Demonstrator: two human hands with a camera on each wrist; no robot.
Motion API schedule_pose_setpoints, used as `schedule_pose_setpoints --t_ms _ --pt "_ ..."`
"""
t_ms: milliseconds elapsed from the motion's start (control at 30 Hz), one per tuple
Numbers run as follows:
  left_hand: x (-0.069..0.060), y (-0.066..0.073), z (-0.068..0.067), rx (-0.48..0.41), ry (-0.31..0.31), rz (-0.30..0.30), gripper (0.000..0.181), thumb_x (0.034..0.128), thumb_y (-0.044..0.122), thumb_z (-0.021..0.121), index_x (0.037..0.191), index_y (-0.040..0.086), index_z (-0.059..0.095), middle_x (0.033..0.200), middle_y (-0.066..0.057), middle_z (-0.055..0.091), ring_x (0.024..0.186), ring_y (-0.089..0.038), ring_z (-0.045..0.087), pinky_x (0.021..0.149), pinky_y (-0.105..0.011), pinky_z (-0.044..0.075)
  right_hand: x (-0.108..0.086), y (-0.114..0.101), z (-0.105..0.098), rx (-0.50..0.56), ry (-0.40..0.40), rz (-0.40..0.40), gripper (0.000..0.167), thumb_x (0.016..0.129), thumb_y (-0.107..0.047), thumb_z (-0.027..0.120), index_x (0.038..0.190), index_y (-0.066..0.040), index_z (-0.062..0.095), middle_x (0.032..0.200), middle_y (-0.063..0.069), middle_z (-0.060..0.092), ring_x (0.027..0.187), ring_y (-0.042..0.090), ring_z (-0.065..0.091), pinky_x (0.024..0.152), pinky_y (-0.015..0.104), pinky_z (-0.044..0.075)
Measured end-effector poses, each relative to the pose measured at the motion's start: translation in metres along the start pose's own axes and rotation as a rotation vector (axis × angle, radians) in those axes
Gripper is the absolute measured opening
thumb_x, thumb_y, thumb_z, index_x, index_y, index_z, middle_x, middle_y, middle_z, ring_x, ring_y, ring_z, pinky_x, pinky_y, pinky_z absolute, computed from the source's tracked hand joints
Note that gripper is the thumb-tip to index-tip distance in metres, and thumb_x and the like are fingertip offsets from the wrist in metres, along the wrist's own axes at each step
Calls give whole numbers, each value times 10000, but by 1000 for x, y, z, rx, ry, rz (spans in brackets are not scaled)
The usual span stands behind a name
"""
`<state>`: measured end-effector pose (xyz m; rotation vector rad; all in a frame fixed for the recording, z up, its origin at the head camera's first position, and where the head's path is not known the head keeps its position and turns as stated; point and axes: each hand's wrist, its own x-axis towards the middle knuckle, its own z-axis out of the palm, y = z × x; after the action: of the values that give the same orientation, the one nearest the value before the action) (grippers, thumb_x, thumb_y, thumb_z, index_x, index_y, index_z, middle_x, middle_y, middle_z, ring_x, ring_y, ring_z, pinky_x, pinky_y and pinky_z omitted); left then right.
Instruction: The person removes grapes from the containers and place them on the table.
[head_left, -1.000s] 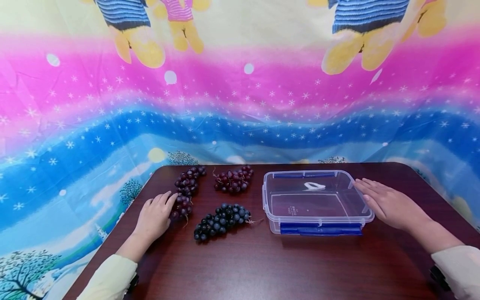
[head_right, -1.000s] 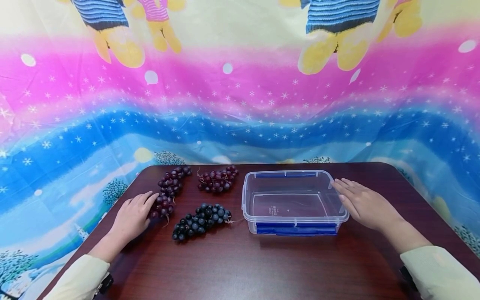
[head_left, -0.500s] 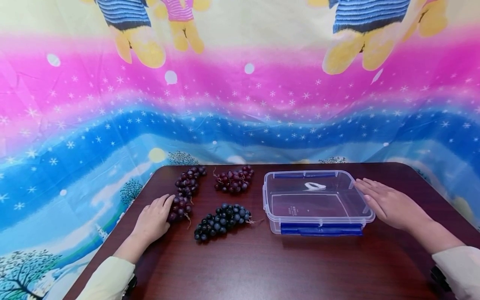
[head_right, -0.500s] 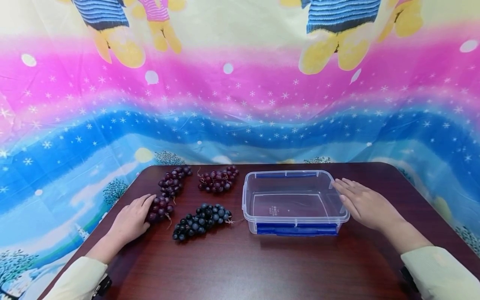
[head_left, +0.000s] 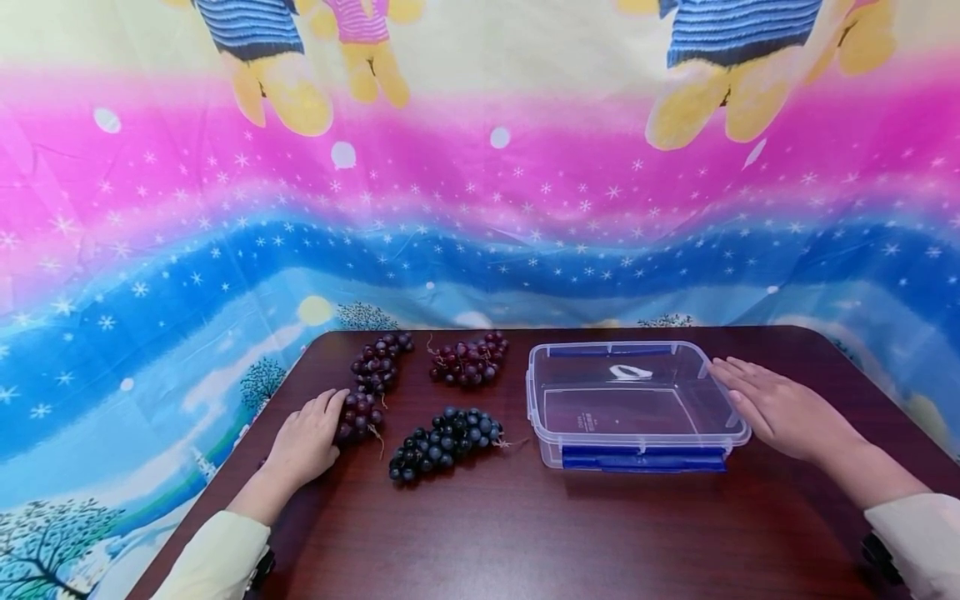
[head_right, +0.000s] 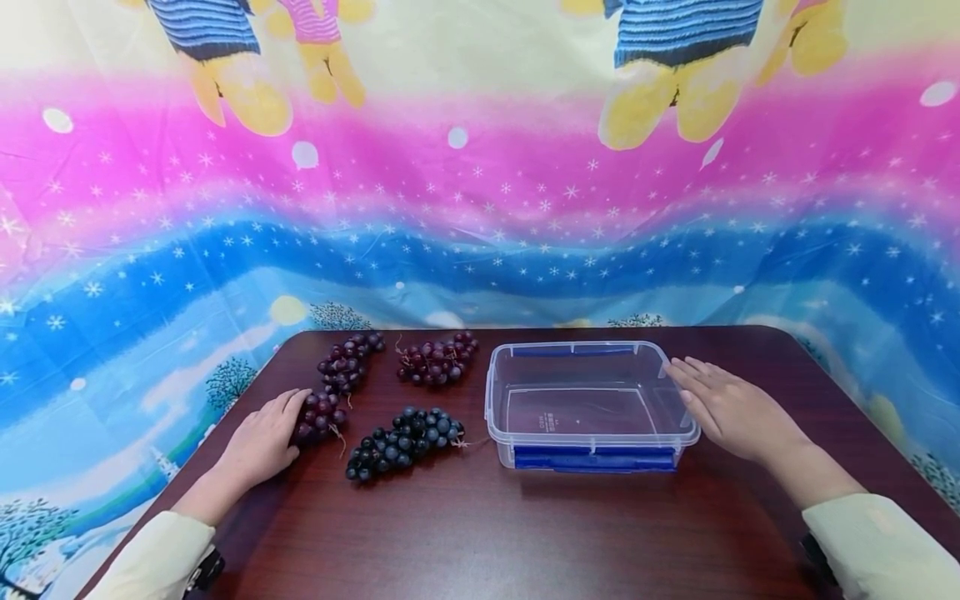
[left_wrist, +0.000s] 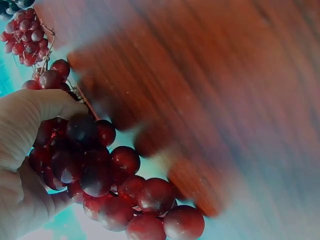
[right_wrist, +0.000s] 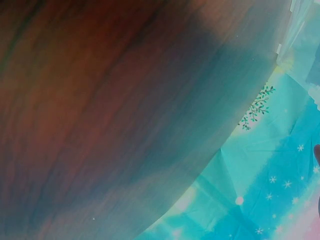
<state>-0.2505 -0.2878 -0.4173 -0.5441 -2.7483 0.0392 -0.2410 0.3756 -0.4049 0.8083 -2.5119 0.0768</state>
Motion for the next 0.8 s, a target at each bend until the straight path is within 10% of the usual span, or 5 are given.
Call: schedule_pose_setpoints --t_ms 800 --pt "10 -5 -2 3 -100 -51 756 712 38 792 1356 -102 421 1221 -294 541 1060 -445 565 766 -556 491 1 0 -2 -10 3 -41 509 952 -183 573 1434 -57 471 1336 237 535 1410 -19 90 1112 151 7"
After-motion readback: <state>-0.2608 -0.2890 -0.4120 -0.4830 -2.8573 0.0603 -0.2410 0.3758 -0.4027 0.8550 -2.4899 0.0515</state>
